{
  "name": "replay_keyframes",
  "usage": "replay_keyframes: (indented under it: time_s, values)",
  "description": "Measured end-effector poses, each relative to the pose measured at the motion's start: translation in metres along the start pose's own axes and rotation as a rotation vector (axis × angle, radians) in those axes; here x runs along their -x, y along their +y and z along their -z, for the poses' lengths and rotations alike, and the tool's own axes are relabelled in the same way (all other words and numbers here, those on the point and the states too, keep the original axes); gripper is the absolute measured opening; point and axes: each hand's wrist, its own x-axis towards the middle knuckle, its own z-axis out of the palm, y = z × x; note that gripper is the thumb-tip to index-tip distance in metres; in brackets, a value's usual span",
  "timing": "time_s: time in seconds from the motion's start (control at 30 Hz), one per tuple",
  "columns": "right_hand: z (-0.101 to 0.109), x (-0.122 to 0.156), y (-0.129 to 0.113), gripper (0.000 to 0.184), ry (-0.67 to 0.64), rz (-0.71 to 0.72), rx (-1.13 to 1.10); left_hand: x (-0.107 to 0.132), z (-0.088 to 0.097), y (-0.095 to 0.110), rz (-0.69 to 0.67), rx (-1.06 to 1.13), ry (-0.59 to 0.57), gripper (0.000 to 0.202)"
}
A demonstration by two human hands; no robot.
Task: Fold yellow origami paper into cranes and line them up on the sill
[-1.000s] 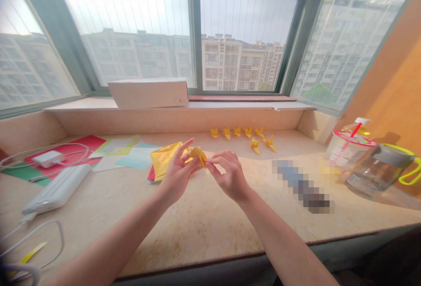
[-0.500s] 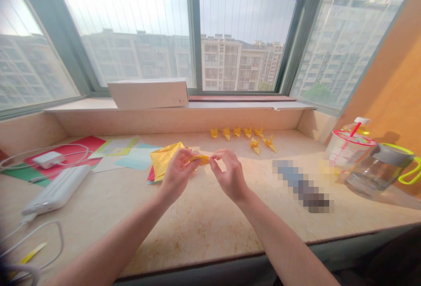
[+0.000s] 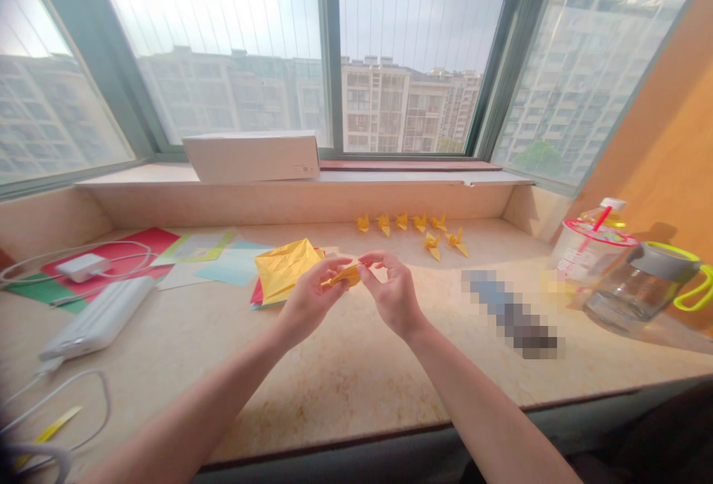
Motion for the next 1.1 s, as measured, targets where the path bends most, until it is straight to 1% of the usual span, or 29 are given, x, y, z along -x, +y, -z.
replay_keyframes:
  time_s: [0.07, 0.13, 0.23, 0.3, 0.37, 0.5, 0.57, 0.7, 0.93, 1.1]
  values:
    - [-0.0009, 0.0004, 0.0008, 0.013, 0.003, -0.009, -0.025, 0.0010, -0.0013, 0.0000, -0.003, -0.035, -0.041, 0.027]
    - [-0.0019, 0.0005, 0.0007, 0.018, 0.000, -0.029, -0.094, 0.0004, -0.0017, 0.0000, 0.014, -0.017, -0.049, 0.028]
    - [-0.0025, -0.0005, -0.0008, 0.024, 0.009, -0.070, -0.245, -0.0028, 0.0004, -0.0007, 0.073, 0.049, 0.013, 0.029]
    - [-0.0023, -0.0014, -0.0020, 0.025, 0.030, -0.087, -0.272, -0.0050, 0.0030, -0.0011, 0.110, 0.114, 0.050, 0.030]
    - [-0.0023, -0.0014, -0.0028, 0.024, 0.024, -0.099, -0.214, -0.0062, 0.0047, -0.0008, 0.131, 0.194, 0.060, 0.031]
    - [-0.0041, 0.0018, -0.0041, 0.023, -0.088, -0.106, -0.109, -0.0054, 0.0030, 0.0022, 0.154, 0.273, 0.051, 0.032]
    - [-0.0049, 0.0034, -0.0049, 0.023, -0.113, -0.097, -0.107, -0.0047, 0.0010, 0.0035, 0.163, 0.257, 0.044, 0.034]
    - [-0.0047, 0.0034, -0.0041, 0.022, -0.107, -0.086, -0.090, -0.0045, -0.0010, 0.0025, 0.160, 0.204, 0.038, 0.036]
    - [-0.0038, 0.0011, -0.0006, 0.019, -0.090, -0.093, -0.088, -0.0052, -0.0010, -0.0009, 0.125, 0.221, 0.105, 0.031]
    - [-0.0035, 0.0030, -0.0059, 0.017, -0.160, -0.058, -0.018, -0.0056, -0.0006, 0.0002, 0.098, 0.214, 0.112, 0.029]
